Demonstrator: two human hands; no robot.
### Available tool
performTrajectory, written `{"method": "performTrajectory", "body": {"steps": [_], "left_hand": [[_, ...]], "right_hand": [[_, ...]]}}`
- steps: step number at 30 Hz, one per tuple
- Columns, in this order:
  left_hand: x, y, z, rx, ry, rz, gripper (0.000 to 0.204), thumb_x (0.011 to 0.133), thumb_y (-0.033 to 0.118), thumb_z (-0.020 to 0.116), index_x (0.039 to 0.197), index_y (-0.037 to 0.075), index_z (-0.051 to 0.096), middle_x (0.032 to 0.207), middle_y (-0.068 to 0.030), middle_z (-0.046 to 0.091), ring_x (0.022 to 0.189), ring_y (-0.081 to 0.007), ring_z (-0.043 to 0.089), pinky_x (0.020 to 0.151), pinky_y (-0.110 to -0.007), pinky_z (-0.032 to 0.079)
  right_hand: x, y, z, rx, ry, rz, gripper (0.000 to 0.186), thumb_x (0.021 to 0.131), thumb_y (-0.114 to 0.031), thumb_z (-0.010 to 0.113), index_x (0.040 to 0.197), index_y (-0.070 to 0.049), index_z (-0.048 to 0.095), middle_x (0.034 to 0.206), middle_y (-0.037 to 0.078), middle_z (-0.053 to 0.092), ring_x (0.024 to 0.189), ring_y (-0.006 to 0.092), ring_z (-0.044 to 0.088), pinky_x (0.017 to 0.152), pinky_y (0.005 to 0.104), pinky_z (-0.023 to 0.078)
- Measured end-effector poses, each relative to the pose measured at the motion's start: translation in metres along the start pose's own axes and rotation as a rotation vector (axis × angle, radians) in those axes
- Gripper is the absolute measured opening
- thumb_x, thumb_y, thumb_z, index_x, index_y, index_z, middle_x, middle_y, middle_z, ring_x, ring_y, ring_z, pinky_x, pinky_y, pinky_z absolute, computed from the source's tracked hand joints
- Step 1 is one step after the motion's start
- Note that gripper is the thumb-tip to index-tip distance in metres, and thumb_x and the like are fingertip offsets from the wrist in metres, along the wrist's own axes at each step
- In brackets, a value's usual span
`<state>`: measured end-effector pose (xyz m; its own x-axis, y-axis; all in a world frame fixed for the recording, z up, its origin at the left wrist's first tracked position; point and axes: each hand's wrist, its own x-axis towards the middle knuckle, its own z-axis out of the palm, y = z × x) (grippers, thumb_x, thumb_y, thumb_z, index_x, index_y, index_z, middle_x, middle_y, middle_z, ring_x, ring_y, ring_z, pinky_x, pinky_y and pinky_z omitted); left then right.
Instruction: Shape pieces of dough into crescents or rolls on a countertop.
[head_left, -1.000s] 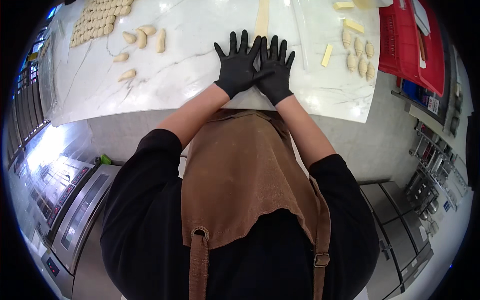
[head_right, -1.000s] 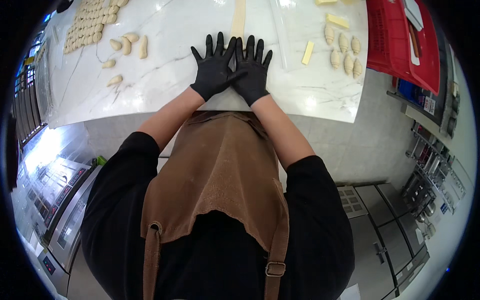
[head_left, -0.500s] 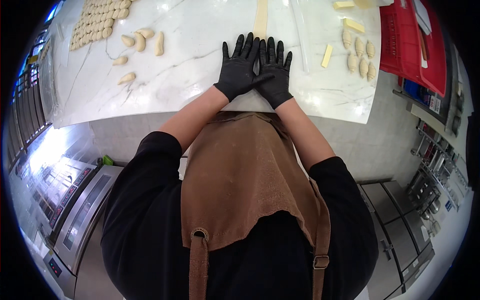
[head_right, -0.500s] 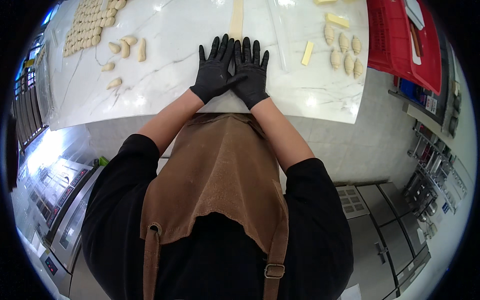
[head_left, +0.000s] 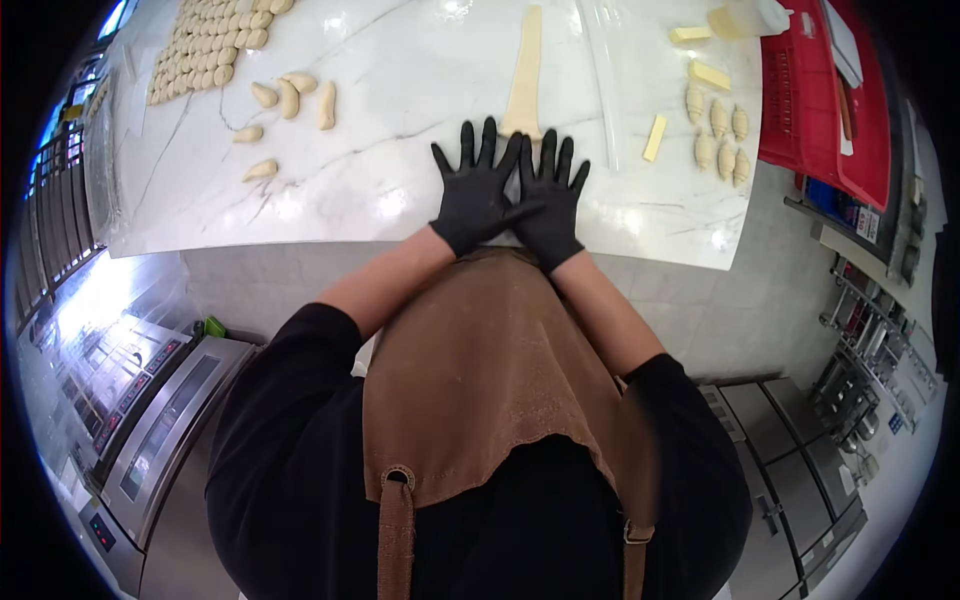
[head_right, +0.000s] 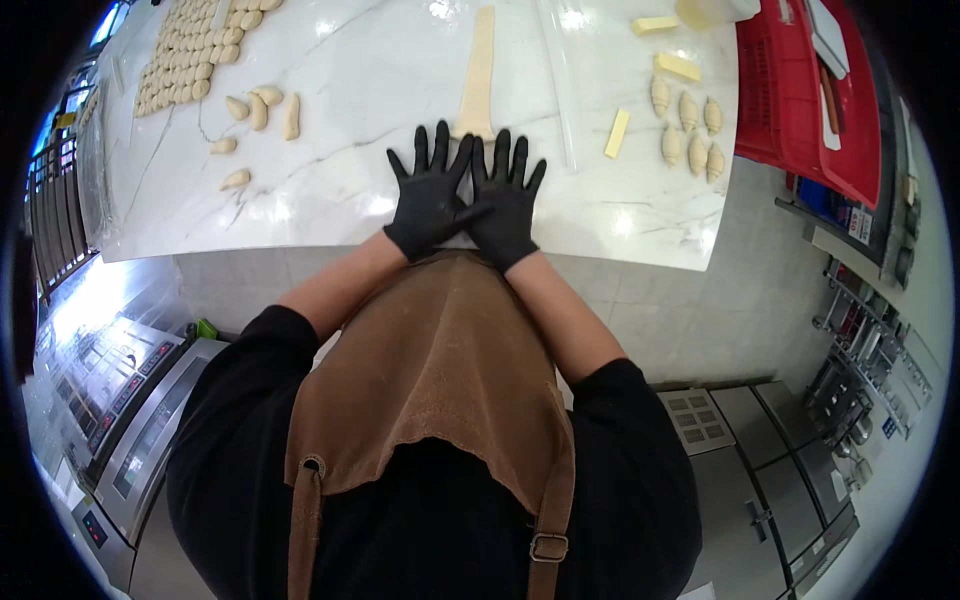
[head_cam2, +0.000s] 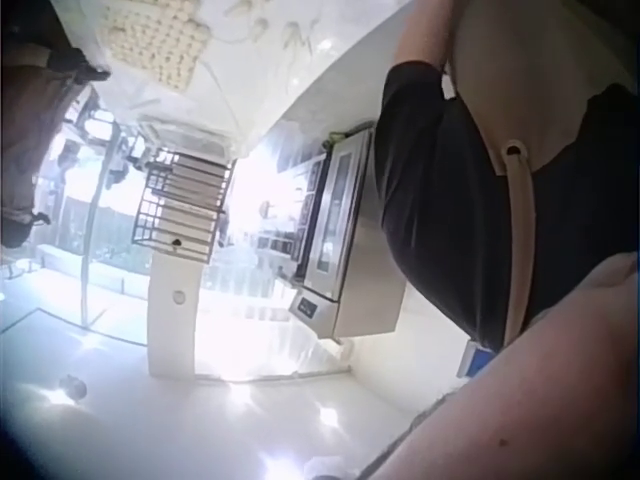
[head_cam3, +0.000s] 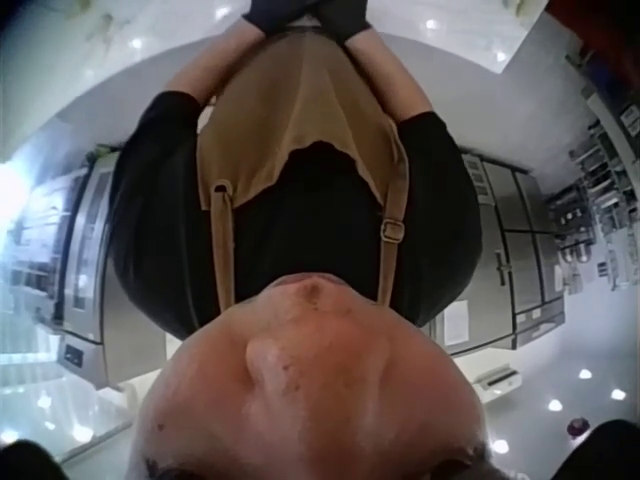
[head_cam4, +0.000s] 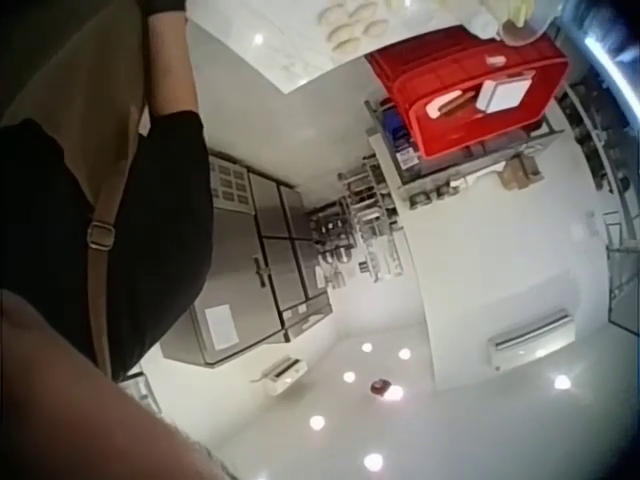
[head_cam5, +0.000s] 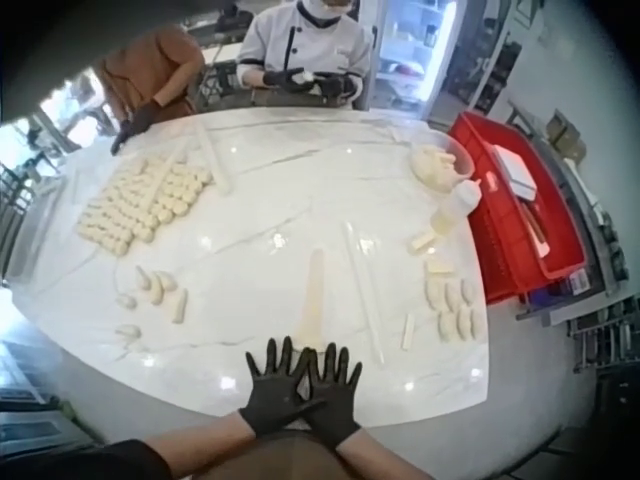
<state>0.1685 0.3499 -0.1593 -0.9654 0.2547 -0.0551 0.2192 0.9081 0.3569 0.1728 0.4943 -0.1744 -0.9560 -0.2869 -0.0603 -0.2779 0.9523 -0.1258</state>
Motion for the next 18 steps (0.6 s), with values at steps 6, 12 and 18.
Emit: {"method": "performTrajectory", "body": {"steps": [6,12,18], "left_hand": [[0.117,-0.054,-0.052,-0.237,0.432,-0.252,0.089,0.096,0.073,0.043,0.163,0.015,0.029,0.165,-0.0306,0.023,0.152,-0.0534,0.020,0.112,-0.080,0.010],[0.045,-0.089,-0.076,-0.375,0.549,-0.154,0.060,0.101,0.037,0.062,0.151,0.008,0.047,0.161,-0.0270,0.036,0.148,-0.0438,0.035,0.118,-0.065,0.025],[0.004,-0.067,-0.076,-0.613,0.539,-0.182,0.045,0.096,0.025,0.069,0.137,0.008,0.061,0.156,-0.0235,0.044,0.140,-0.0382,0.048,0.113,-0.047,0.040]], "right_hand": [[0.103,0.029,-0.039,0.212,0.273,-0.076,0.075,0.087,-0.047,0.066,0.153,-0.018,0.048,0.156,0.023,0.043,0.144,0.0461,0.037,0.114,0.0616,0.031],[0.130,0.048,-0.063,0.226,-0.118,-0.252,0.053,0.084,-0.040,0.074,0.127,-0.010,0.067,0.133,0.017,0.060,0.120,0.0395,0.056,0.099,0.0487,0.047],[0.162,0.051,-0.101,0.199,-0.269,-0.343,0.039,0.083,-0.032,0.076,0.112,-0.007,0.071,0.109,0.017,0.067,0.097,0.0354,0.065,0.084,0.0442,0.054]]}}
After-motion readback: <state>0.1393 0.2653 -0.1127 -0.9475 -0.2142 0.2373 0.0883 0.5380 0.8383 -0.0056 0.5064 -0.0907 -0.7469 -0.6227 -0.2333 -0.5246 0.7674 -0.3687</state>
